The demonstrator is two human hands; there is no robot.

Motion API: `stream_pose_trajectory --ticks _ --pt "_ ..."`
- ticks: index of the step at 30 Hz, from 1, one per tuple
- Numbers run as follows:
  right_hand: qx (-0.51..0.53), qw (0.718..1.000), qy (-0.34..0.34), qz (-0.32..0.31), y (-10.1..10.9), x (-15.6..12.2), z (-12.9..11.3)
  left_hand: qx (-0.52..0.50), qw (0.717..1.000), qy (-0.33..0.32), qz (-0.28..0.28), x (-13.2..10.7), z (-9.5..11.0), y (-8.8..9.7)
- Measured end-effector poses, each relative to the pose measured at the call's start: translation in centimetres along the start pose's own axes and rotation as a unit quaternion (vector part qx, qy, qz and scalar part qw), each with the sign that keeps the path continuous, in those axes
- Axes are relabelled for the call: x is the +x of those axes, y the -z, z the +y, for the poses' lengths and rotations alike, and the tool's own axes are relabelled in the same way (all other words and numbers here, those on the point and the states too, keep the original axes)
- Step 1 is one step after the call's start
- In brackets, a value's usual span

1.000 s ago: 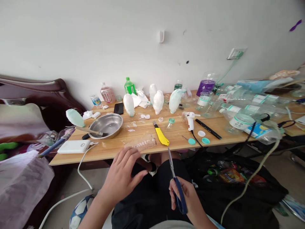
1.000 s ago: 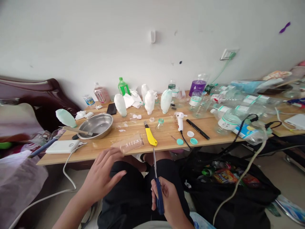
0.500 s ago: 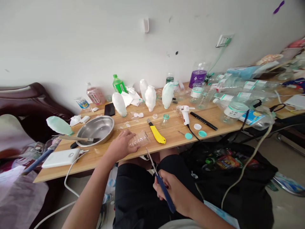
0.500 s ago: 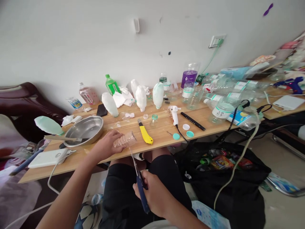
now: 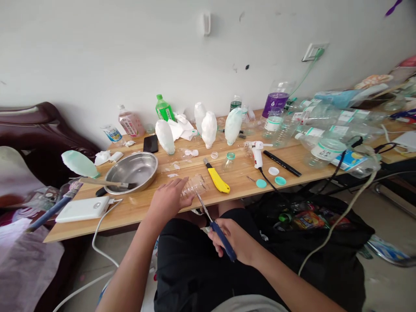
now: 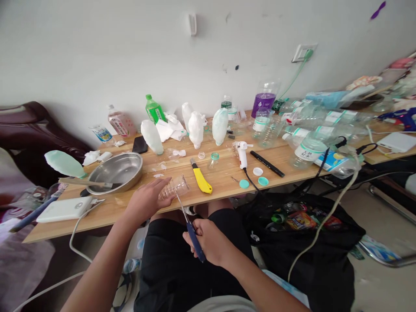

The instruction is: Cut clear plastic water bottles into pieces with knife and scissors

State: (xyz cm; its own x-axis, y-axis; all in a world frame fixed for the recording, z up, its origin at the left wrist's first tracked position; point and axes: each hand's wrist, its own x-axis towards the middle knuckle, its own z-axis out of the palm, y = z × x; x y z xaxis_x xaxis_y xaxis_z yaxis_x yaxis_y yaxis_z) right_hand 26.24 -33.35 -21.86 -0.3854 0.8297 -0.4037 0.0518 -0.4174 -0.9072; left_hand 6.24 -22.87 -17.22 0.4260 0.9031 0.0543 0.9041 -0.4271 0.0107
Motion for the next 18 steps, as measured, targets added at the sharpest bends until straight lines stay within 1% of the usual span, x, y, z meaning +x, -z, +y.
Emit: stream_pose_trajectory --ticks 3,8,13,15,18 --pt "0.0 1.0 0.012 -0.004 0.1 0.3 0.0 -0.001 1.0 0.002 0.002 0.0 -0.2 -0.1" --pt "-0.026 0.999 0.043 -0.009 0.6 0.8 -0.2 -0.019 1.0 -0.021 0.001 0.3 -0.7 -0.1" --pt "0.011 0.999 0.039 -0.033 1.0 1.1 -0.2 -0.027 0.999 -0.008 -0.032 0.8 -1.1 0.4" --pt "0.048 0.998 0.046 -0.02 1.2 1.0 0.0 -0.029 0.999 -0.006 -0.045 1.0 -1.3 0.5" --pt "0.076 0.991 0.11 0.023 1.3 0.7 0.1 -0.045 0.998 -0.015 -0.041 1.1 -1.6 0.6"
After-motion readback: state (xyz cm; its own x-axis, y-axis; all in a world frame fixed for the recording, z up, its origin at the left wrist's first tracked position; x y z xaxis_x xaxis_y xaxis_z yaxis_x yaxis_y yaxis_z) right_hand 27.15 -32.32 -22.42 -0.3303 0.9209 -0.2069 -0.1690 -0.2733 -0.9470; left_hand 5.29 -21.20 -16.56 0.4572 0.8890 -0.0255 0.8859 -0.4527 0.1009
